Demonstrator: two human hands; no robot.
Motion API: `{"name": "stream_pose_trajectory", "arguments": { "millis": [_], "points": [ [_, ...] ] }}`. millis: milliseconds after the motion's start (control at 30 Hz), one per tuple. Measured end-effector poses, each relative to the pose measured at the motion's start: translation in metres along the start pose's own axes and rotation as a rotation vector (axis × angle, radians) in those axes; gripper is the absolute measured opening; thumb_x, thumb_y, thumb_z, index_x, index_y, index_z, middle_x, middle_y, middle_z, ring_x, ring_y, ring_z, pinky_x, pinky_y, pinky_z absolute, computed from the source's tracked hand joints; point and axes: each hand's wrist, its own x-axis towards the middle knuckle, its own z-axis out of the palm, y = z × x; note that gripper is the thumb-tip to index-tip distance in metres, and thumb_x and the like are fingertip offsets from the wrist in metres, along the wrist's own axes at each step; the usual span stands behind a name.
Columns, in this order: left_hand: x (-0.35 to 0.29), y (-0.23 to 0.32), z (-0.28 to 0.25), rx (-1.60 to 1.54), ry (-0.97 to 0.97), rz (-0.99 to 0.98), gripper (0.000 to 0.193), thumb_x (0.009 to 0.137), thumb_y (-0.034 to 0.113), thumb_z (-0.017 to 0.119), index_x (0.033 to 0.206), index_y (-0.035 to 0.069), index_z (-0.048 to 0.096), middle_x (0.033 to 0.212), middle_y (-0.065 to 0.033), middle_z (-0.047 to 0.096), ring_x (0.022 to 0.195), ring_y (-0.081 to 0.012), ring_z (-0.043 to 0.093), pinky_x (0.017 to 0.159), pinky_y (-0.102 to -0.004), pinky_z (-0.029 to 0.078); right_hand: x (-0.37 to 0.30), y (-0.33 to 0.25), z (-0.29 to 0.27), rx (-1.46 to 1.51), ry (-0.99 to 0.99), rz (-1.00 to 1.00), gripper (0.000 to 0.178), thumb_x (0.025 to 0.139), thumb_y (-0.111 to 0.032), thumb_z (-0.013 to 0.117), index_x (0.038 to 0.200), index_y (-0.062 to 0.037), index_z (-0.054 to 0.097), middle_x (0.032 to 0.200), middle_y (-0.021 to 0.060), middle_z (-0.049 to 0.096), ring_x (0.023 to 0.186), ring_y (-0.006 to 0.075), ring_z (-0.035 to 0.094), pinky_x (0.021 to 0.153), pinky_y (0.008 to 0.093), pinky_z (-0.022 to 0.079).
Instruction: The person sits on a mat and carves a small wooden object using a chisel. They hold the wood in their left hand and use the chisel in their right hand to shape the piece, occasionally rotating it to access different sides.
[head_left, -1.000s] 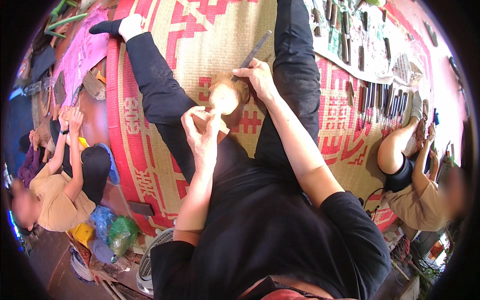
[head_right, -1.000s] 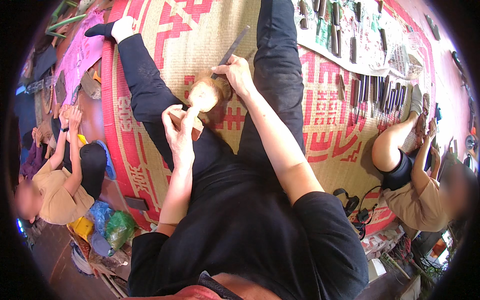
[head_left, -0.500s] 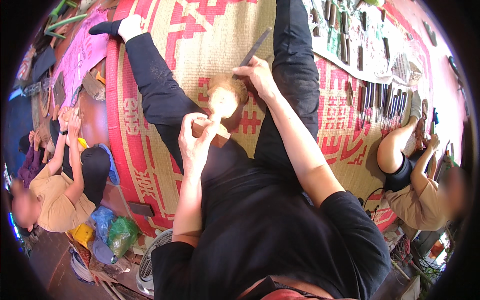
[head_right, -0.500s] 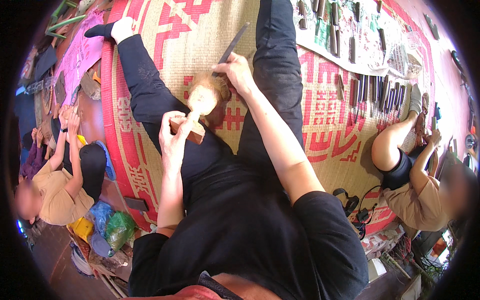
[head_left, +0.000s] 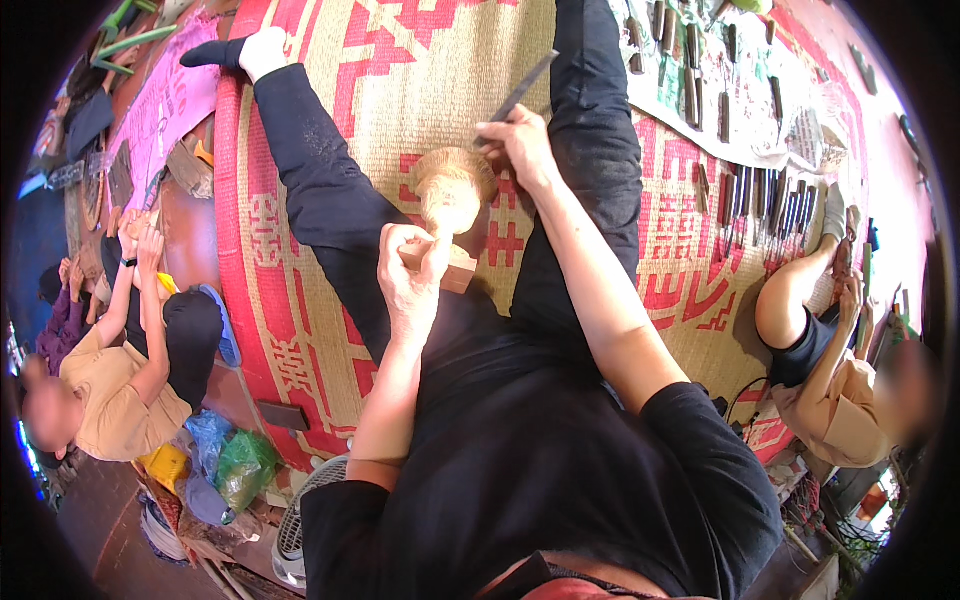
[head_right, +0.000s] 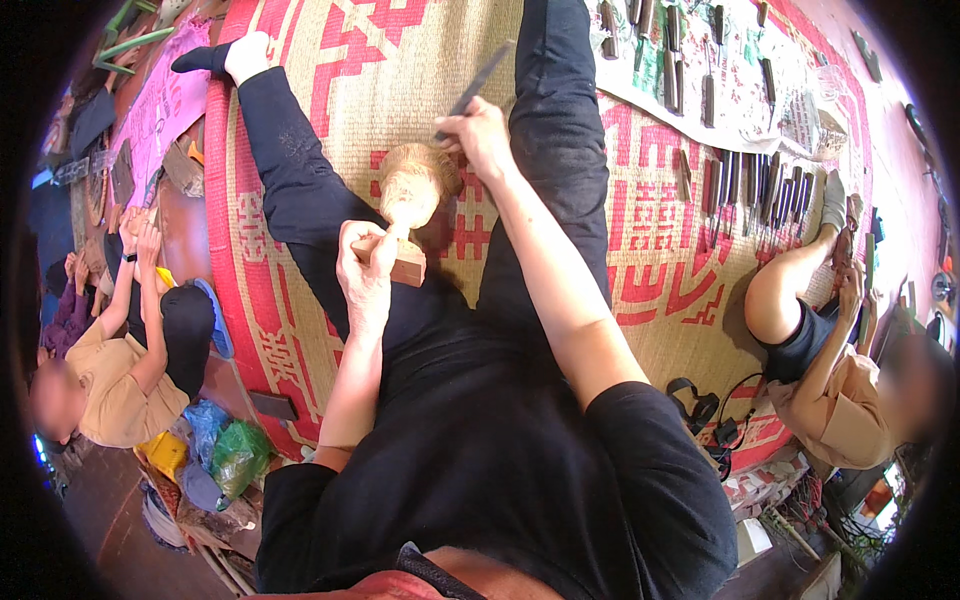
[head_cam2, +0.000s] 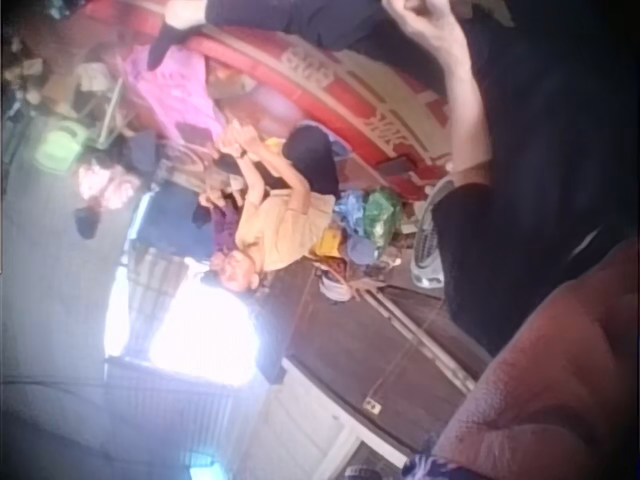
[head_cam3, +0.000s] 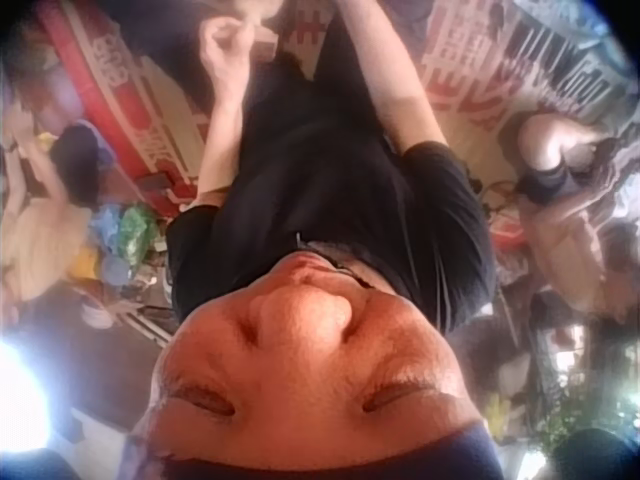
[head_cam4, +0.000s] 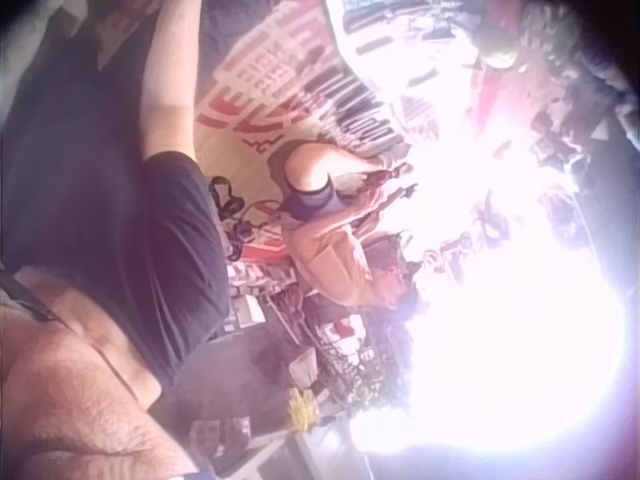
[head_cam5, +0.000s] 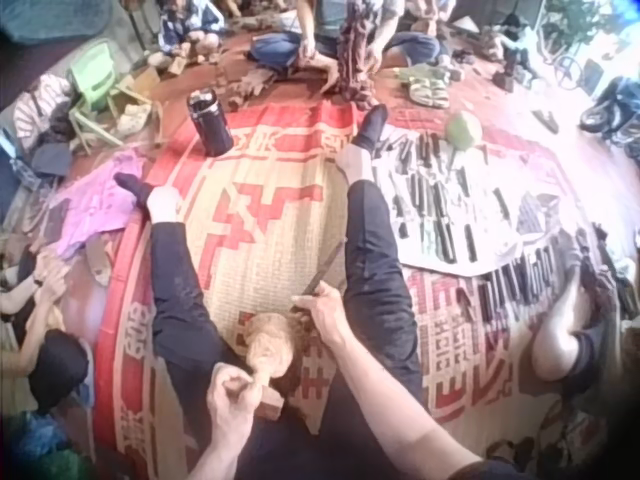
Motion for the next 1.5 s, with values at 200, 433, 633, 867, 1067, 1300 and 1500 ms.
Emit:
{"name": "stream_pose_trajectory", "arguments": {
  "millis": [200, 433, 633, 867, 1067, 1300, 1500],
  "points": [
    [-0.002, 0.000, 0.003, -0.020, 0.029, -0.025, 0.020, 0.078, 0.009, 0.068, 0.081, 0.003, 0.049, 0.077, -0.0075, 0.046, 0.070, -0.0193, 0.050, 0.067, -0.0304, 0.042, -0.010, -0.009, 0.011, -0.014, -0.153, -0.041, 0.013, 0.076, -0.001, 0.066, 0.089, -0.0011, 0.063, 0.078, 0.0042, 0.065, 0.069, 0.0112, 0.058, 0.066, 0.0250, 0.046],
    [-0.002, 0.004, 0.004, -0.022, 0.021, -0.029, 0.020, 0.078, 0.008, 0.067, 0.082, 0.002, 0.048, 0.078, -0.0074, 0.046, 0.070, -0.0187, 0.050, 0.067, -0.0300, 0.042, 0.005, -0.002, -0.001, 0.033, 0.069, -0.005, 0.011, 0.078, -0.002, 0.067, 0.087, -0.0029, 0.061, 0.077, 0.0046, 0.065, 0.067, 0.0107, 0.060, 0.059, 0.0235, 0.047],
    [-0.003, 0.005, 0.005, -0.037, 0.026, -0.053, 0.020, 0.078, 0.008, 0.067, 0.081, 0.002, 0.048, 0.079, -0.0067, 0.045, 0.071, -0.0181, 0.049, 0.068, -0.0294, 0.042, -0.018, -0.001, 0.004, -0.021, -0.111, 0.008, 0.011, 0.076, -0.001, 0.067, 0.086, -0.0015, 0.064, 0.075, 0.0049, 0.065, 0.064, 0.0113, 0.059, 0.060, 0.0243, 0.045],
    [-0.005, 0.000, 0.004, -0.019, 0.006, -0.059, 0.018, 0.082, 0.013, 0.064, 0.085, 0.004, 0.049, 0.079, -0.0029, 0.046, 0.074, -0.0123, 0.048, 0.071, -0.0265, 0.041, -0.005, -0.001, -0.001, 0.033, 0.000, -0.012, 0.011, 0.076, -0.003, 0.069, 0.085, -0.0025, 0.062, 0.075, 0.0039, 0.064, 0.066, 0.0107, 0.058, 0.064, 0.0249, 0.046],
    [-0.004, 0.003, 0.004, -0.010, 0.008, -0.058, 0.018, 0.083, 0.015, 0.063, 0.086, 0.005, 0.049, 0.080, -0.0004, 0.047, 0.075, -0.0088, 0.047, 0.072, -0.0246, 0.040, -0.021, 0.002, 0.006, -0.009, -0.103, 0.019, 0.017, 0.074, -0.002, 0.069, 0.090, 0.0004, 0.064, 0.078, 0.0046, 0.065, 0.071, 0.0127, 0.056, 0.069, 0.0259, 0.044],
    [0.001, 0.003, 0.005, -0.057, 0.040, -0.088, 0.021, 0.080, 0.011, 0.067, 0.082, 0.002, 0.049, 0.079, -0.0065, 0.047, 0.072, -0.0173, 0.049, 0.069, -0.0292, 0.042, -0.009, 0.002, 0.003, 0.074, 0.070, 0.023, 0.012, 0.077, -0.003, 0.067, 0.087, -0.0001, 0.062, 0.078, 0.0068, 0.065, 0.060, 0.0115, 0.059, 0.056, 0.0235, 0.046],
    [-0.002, 0.008, 0.005, -0.108, 0.037, -0.133, 0.021, 0.080, 0.011, 0.068, 0.082, 0.002, 0.049, 0.079, -0.0061, 0.047, 0.073, -0.0157, 0.049, 0.069, -0.0284, 0.042, -0.015, 0.001, 0.008, 0.070, -0.076, -0.046, 0.016, 0.077, -0.003, 0.068, 0.091, 0.0012, 0.062, 0.081, 0.0064, 0.065, 0.071, 0.0143, 0.059, 0.069, 0.0264, 0.046]
  ]
}}
